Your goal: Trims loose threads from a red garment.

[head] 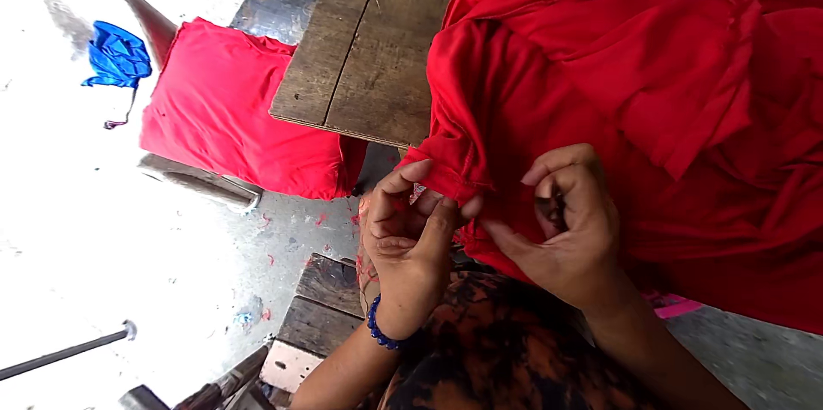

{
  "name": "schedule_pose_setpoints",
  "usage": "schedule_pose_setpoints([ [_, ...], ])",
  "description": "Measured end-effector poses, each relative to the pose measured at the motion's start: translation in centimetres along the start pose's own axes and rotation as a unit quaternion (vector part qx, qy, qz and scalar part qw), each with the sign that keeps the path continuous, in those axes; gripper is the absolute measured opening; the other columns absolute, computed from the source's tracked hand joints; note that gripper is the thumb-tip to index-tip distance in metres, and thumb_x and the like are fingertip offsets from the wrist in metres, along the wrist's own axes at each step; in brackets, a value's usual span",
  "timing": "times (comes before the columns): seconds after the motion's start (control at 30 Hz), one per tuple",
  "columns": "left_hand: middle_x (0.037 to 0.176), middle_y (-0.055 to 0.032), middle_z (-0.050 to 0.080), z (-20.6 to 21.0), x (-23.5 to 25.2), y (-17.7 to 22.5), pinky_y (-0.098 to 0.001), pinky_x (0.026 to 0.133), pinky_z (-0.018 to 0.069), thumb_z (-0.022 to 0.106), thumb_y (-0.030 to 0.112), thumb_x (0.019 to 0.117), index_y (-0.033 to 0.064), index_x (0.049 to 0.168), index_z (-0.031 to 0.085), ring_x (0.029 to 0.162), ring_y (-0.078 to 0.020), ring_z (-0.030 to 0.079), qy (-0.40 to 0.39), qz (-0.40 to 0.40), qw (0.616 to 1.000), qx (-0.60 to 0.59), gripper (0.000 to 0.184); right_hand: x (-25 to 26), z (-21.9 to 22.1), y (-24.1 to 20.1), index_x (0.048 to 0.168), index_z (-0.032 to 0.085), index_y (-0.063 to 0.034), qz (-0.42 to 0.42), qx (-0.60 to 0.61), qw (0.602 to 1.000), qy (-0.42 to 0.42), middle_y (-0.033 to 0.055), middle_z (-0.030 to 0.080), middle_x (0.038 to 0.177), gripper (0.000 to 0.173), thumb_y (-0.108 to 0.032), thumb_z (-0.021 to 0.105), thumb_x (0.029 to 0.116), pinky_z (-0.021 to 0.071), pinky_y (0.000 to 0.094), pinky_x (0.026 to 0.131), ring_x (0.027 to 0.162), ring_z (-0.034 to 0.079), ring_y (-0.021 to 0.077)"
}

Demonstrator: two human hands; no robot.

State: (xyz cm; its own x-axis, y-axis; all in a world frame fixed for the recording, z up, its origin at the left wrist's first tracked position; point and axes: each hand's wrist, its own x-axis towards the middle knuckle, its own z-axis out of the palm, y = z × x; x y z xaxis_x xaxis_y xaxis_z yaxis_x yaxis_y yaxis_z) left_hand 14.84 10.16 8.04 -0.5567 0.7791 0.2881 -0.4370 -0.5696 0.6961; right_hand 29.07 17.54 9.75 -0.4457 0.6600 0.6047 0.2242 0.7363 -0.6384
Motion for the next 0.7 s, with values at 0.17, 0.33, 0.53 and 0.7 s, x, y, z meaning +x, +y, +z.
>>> schedule_pose_setpoints([
  [0.17,0.107,-0.0079,0.076,-0.2,0.1,0.3,-0.0319,0.077,0.0654,0.067,-0.005,0.0946,0.0051,0.122,0.071,0.086,-0.0149,0.076,0.01,0.039,0.996,0.082,0.029,-0.1,1.7,0.0,0.086,0.057,-0.0048,-0.013,-0.157,0.987,0.024,0.0092,0.063,0.093,0.026,-0.014,0.081,0.0799,0.0407,0.0196,0.052,0.069,0.056,0.0091],
  [0.33,0.104,0.0043,0.061,-0.5,0.5,0.5,-0.0205,0.072,0.061,0.07,0.003,0.0949,0.0115,0.108,0.076,0.087,-0.0044,0.065,0.011,0.151,0.957,0.247,0.017,0.2,2.1,-0.2,0.086,0.054,-0.0068,-0.013,-0.112,0.993,0.027,0.007,0.058,0.092,0.037,-0.025,0.085,0.0787,0.0414,0.018,0.055,0.073,0.056,0.008],
  [0.53,0.119,0.0018,0.062,-0.1,0.9,1.5,-0.0176,0.08,0.0578,0.071,0.001,0.0929,0.0086,0.104,0.076,0.099,-0.0042,0.064,-0.02,0.191,0.94,0.281,0.014,0.5,3.2,-0.2,0.082,0.053,-0.0044,-0.023,-0.122,0.992,0.024,0.0148,0.062,0.101,0.029,-0.014,0.08,0.0771,0.0454,0.0215,0.051,0.073,0.062,0.0137],
  [0.7,0.096,0.0033,0.073,-0.9,1.4,1.7,-0.0179,0.054,0.0567,0.062,0.007,0.1016,0.0072,0.113,0.071,0.064,-0.0015,0.065,-0.066,0.14,0.947,0.28,0.014,1.6,1.0,-0.2,0.107,0.067,0.0097,-0.018,-0.019,0.999,0.028,0.0103,0.063,0.091,0.016,0.003,0.06,0.0942,0.0487,0.011,0.067,0.075,0.057,0.0018],
])
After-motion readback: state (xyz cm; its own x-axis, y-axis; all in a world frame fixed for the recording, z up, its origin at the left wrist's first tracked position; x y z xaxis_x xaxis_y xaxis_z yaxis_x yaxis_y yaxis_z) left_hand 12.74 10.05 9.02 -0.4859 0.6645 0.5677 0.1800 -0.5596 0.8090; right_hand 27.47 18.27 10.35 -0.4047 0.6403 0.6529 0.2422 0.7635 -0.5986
